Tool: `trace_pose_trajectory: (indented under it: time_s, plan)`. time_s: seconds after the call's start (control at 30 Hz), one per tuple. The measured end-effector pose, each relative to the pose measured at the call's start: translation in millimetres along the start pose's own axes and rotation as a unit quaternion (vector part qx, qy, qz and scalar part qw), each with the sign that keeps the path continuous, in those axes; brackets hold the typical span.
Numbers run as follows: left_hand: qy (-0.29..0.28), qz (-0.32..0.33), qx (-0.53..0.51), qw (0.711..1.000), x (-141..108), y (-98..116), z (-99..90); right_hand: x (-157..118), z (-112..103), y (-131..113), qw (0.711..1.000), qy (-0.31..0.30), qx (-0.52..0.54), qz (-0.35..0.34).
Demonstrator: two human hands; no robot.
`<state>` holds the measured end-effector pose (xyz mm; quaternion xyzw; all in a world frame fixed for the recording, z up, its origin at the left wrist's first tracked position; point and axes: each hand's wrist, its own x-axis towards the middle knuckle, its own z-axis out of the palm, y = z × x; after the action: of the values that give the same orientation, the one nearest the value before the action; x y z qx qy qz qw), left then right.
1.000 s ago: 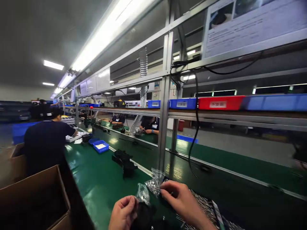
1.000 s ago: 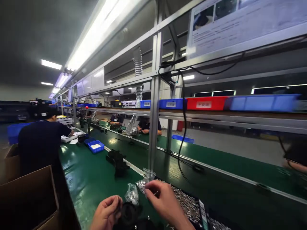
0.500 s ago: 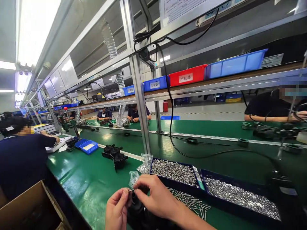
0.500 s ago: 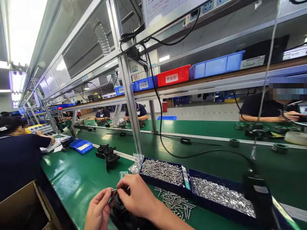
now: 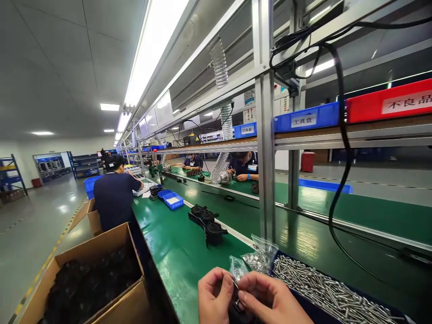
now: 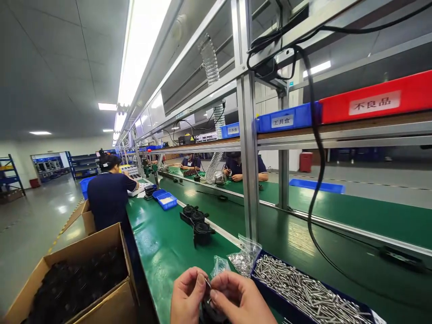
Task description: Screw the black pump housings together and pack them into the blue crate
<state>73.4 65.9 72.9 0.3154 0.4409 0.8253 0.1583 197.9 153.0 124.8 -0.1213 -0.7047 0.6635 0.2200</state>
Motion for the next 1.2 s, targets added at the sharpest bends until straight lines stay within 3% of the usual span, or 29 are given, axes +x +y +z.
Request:
trace_pose_trajectory:
  time_s: [0.1,0.17,0.27,0.33,0.4,0.47,0.5,0.57,0.67,0.8,0.9,1.03,1.2]
  plan:
    - [-0.025,0.116,0.070,0.990,-4,11,0.9,0,3,-2,1.000,-0.008,0.014,0.001]
    - [-0.040,0.141,0.092,0.985,-7,19,0.5,-1,5,-1,1.000,-0.011,0.008,-0.001]
    - [-0.055,0.055,0.088,0.993,-6,30,-8.3,-4,2,0,0.997,-0.008,-0.078,-0.028]
    - [-0.056,-0.023,0.071,0.996,1,34,-21.8,-5,-12,-3,0.973,0.025,-0.221,-0.065]
    - [-0.052,-0.062,0.073,0.994,13,34,-39.3,-5,-37,-8,0.908,0.073,-0.408,-0.066]
    - [-0.054,-0.066,0.105,0.991,27,29,-56.6,-4,-70,-11,0.814,0.109,-0.571,0.010]
    - [-0.054,-0.068,0.125,0.988,32,25,-63.9,-4,-87,-12,0.770,0.117,-0.624,0.067]
    - [-0.054,-0.085,0.157,0.982,39,18,-74.6,-5,-116,-9,0.725,0.126,-0.660,0.151]
    - [-0.060,-0.128,0.180,0.973,39,9,-81.0,-5,-142,-1,0.718,0.129,-0.654,0.200]
    - [-0.096,-0.145,0.205,0.963,32,-1,-83.1,-6,-150,6,0.720,0.129,-0.648,0.211]
    - [-0.148,-0.075,0.268,0.949,31,-2,-87.5,-7,-151,6,0.725,0.127,-0.642,0.214]
    - [-0.234,0.064,0.382,0.892,36,1,-92.7,-8,-154,7,0.736,0.123,-0.629,0.217]
    - [-0.311,0.149,0.440,0.829,42,2,-96.3,-9,-156,7,0.744,0.124,-0.619,0.219]
